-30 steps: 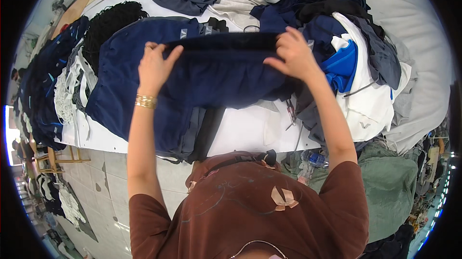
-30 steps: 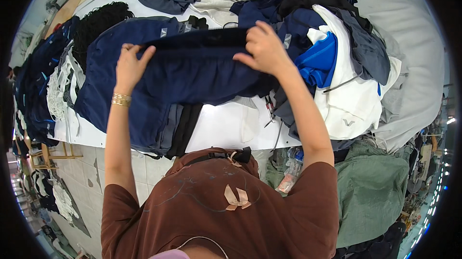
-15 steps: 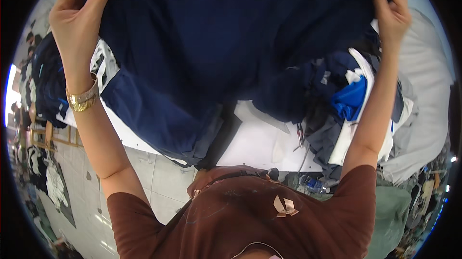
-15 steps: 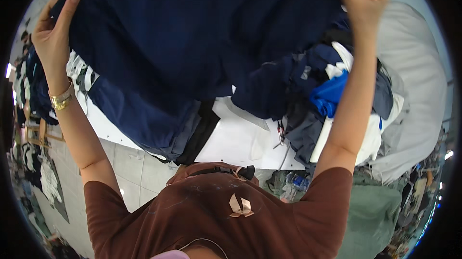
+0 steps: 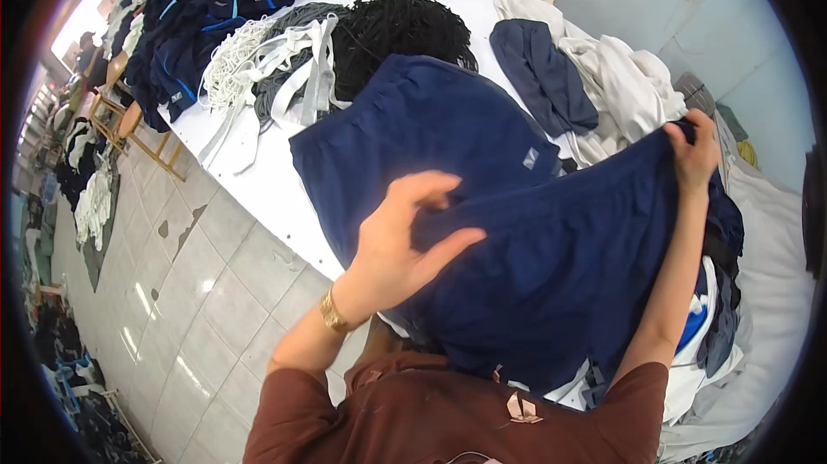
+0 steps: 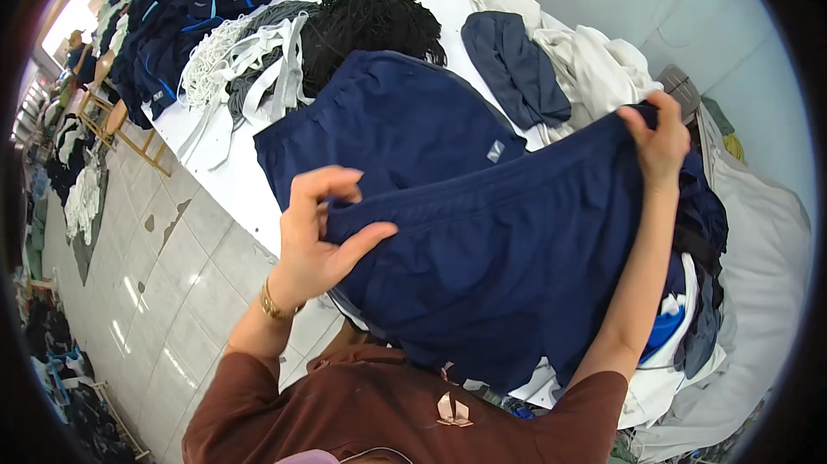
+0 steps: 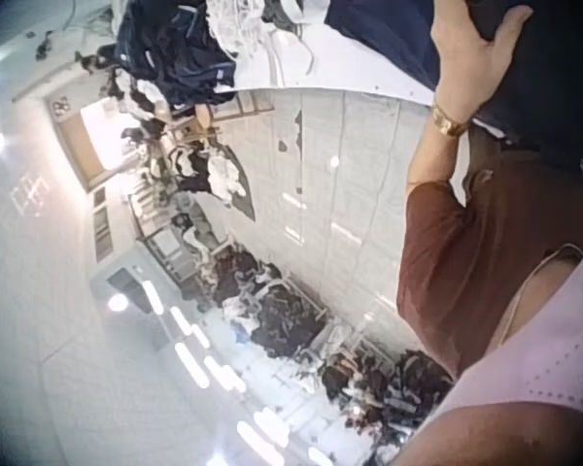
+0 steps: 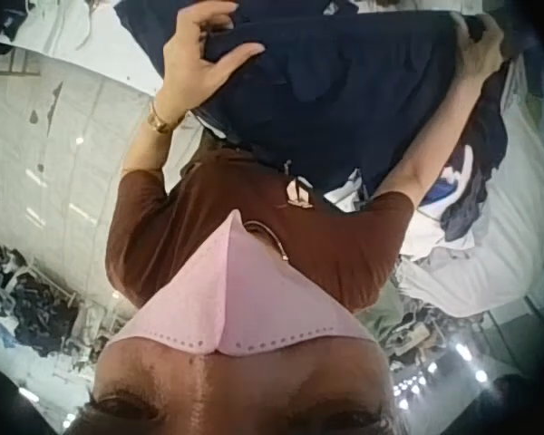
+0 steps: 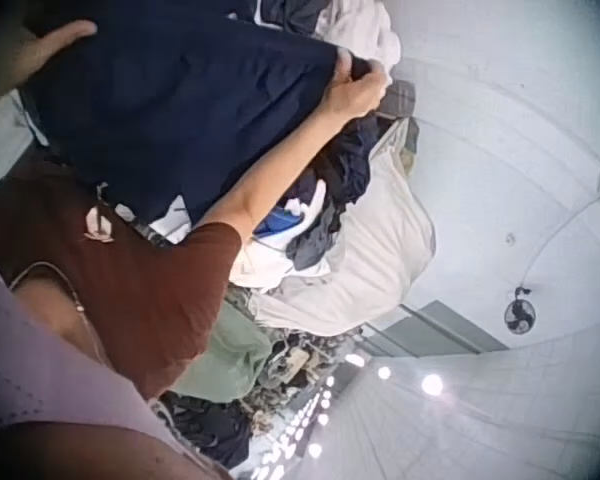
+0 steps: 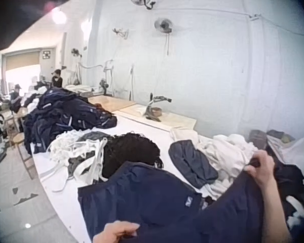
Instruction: Inspecting and sorting various garments on a large work table in a textile environment.
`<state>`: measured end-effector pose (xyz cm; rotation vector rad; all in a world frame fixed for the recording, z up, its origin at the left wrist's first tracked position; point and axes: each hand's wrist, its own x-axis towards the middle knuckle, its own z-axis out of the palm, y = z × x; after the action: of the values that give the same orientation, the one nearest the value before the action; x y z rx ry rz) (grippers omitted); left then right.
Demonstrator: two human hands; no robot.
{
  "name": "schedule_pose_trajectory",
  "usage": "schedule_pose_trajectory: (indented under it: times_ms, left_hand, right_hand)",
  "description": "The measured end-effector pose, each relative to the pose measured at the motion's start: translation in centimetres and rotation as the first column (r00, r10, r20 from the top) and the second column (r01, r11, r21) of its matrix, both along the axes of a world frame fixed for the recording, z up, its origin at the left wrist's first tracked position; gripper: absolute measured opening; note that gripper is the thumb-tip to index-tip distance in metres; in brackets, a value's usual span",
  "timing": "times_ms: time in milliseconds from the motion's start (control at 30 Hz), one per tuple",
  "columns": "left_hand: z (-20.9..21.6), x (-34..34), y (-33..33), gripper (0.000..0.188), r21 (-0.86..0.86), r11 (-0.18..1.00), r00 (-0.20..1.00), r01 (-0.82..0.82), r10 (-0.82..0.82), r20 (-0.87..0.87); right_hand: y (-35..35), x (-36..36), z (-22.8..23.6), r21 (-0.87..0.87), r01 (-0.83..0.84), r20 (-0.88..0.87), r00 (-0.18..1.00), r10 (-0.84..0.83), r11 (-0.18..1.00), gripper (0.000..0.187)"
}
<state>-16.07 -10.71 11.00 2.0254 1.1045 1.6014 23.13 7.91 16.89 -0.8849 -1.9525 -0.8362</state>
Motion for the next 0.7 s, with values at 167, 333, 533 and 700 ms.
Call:
schedule_pose_trajectory:
  times_ms: [167,333,533,700]
  left_hand:
    - [-4.9,-6.5,1.1,0.061,-0.248,0.918,0.937,-0.31,0.339,0.081]
    - [-9.4,-12.1,5.1,0.058,-0.337,0.786,0.832,-0.519,0.555,0.013]
    - [-15.4,-17.8,9.7,0.048,-0.227,0.654,0.69,-0.722,0.655,-0.309]
    - [-15.3,-16.4,10.1,0.046,-0.065,0.655,0.622,-0.753,0.675,-0.397]
  right_hand:
    - [7.3,-12.8,-4.1,-0.193,-0.213,0.098,0.967,0.235,0.958,0.051]
    - [15.9,-25.2,-10.9,-0.426,-0.2,0.14,0.949,0.283,0.882,0.052]
    - [22.3,-36.8,-19.8,-0.586,-0.153,0.203,0.923,0.326,0.796,0.057]
    - [19.7,-34.1,-20.7,-0.298,-0.202,-0.119,0.978,0.174,0.933,0.04]
